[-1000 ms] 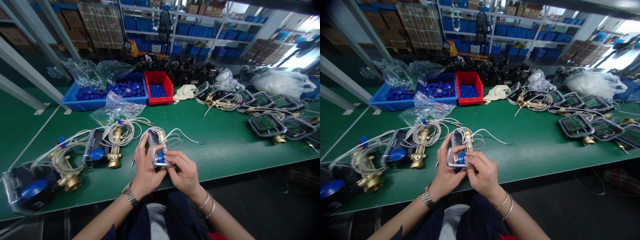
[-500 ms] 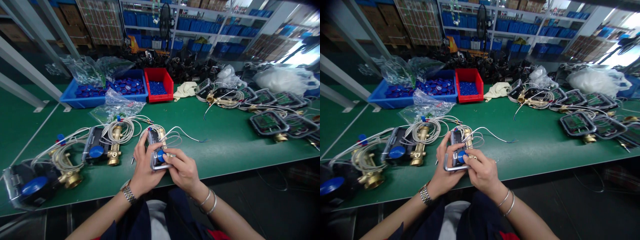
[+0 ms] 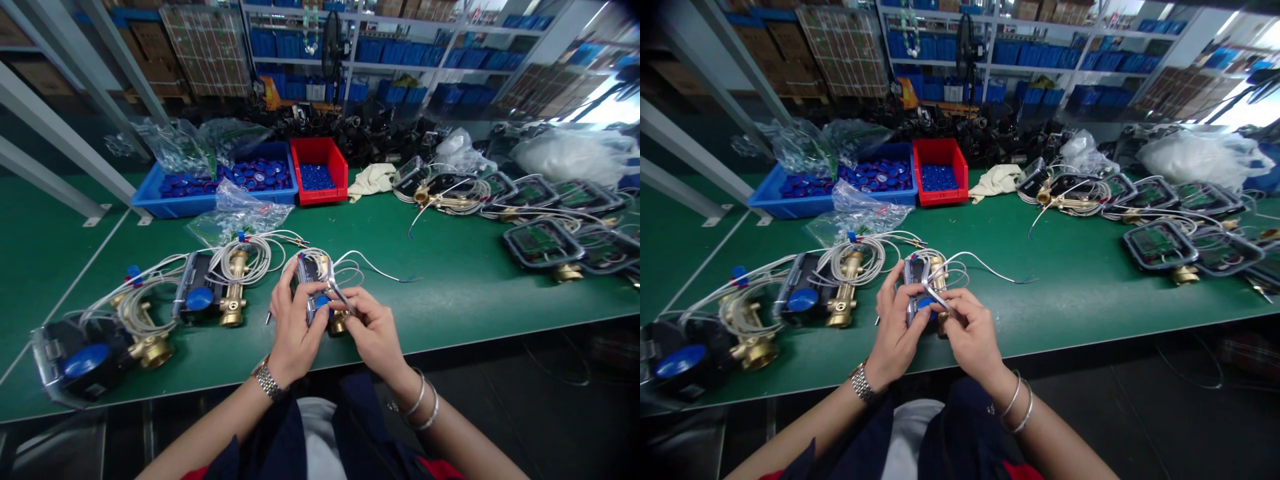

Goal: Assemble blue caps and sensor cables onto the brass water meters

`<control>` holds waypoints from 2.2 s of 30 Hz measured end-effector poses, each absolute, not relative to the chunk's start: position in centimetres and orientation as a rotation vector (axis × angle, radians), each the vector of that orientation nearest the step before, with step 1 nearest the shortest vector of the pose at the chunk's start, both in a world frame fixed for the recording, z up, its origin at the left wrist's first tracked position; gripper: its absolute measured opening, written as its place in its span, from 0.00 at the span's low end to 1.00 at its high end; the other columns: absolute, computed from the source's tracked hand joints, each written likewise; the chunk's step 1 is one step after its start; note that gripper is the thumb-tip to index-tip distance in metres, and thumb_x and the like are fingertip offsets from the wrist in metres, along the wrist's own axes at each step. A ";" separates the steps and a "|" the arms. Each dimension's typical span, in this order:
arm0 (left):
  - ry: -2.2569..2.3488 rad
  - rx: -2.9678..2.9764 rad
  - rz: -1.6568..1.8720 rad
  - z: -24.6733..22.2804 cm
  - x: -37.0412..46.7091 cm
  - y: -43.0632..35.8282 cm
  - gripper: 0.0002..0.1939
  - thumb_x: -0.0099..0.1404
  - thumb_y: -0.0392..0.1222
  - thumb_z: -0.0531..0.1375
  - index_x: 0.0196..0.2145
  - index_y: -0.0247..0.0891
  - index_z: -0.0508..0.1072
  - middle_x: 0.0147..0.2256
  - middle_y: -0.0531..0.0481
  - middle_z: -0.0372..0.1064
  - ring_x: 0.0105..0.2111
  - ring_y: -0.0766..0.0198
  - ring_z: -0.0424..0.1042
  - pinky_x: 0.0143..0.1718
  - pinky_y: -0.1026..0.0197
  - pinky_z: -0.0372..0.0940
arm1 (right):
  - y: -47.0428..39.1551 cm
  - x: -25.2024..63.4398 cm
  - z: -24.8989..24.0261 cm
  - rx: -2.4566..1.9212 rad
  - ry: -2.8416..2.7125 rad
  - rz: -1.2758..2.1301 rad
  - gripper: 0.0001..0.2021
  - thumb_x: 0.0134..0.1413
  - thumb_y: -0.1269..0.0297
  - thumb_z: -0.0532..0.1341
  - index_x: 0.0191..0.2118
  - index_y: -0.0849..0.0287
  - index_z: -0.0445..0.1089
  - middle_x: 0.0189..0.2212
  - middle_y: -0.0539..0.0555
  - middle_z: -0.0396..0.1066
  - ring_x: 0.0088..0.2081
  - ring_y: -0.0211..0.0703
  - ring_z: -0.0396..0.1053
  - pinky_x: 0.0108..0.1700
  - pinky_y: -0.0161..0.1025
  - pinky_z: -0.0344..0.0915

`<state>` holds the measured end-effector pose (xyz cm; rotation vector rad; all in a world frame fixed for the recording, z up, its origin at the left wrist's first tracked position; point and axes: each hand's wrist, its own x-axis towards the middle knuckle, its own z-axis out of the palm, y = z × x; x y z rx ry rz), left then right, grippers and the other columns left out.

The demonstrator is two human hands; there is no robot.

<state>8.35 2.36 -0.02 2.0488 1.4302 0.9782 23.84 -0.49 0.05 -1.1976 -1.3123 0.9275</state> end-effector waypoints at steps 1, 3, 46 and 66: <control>1.439 2.047 0.969 0.0 8.4 2.3 0.13 0.71 0.45 0.55 0.52 0.48 0.68 0.72 0.48 0.38 0.69 0.50 0.48 0.64 0.40 0.49 | -0.4 23.9 0.0 -1.182 -1.291 0.967 0.14 0.56 0.76 0.58 0.38 0.54 0.80 0.42 0.53 0.73 0.40 0.39 0.73 0.39 0.35 0.69; 1.465 2.046 0.950 0.2 8.5 2.3 0.13 0.70 0.44 0.55 0.52 0.48 0.68 0.72 0.48 0.38 0.69 0.49 0.48 0.63 0.40 0.49 | -0.5 24.2 0.0 -1.173 -1.285 1.014 0.13 0.58 0.74 0.59 0.40 0.54 0.79 0.43 0.54 0.72 0.41 0.40 0.72 0.39 0.36 0.68; 1.520 2.087 0.973 0.6 9.3 2.3 0.16 0.66 0.43 0.55 0.51 0.45 0.70 0.70 0.43 0.44 0.68 0.45 0.51 0.62 0.38 0.51 | -4.4 26.1 -0.8 -1.494 -1.712 0.591 0.22 0.68 0.71 0.53 0.64 0.52 0.67 0.46 0.57 0.77 0.43 0.45 0.77 0.52 0.43 0.73; 1.432 2.134 0.956 0.3 8.4 2.4 0.25 0.55 0.41 0.60 0.53 0.45 0.67 0.72 0.44 0.37 0.69 0.44 0.46 0.63 0.39 0.49 | -4.3 25.9 -1.0 -1.589 -1.740 0.507 0.11 0.70 0.66 0.52 0.46 0.56 0.71 0.35 0.55 0.77 0.35 0.43 0.75 0.39 0.36 0.68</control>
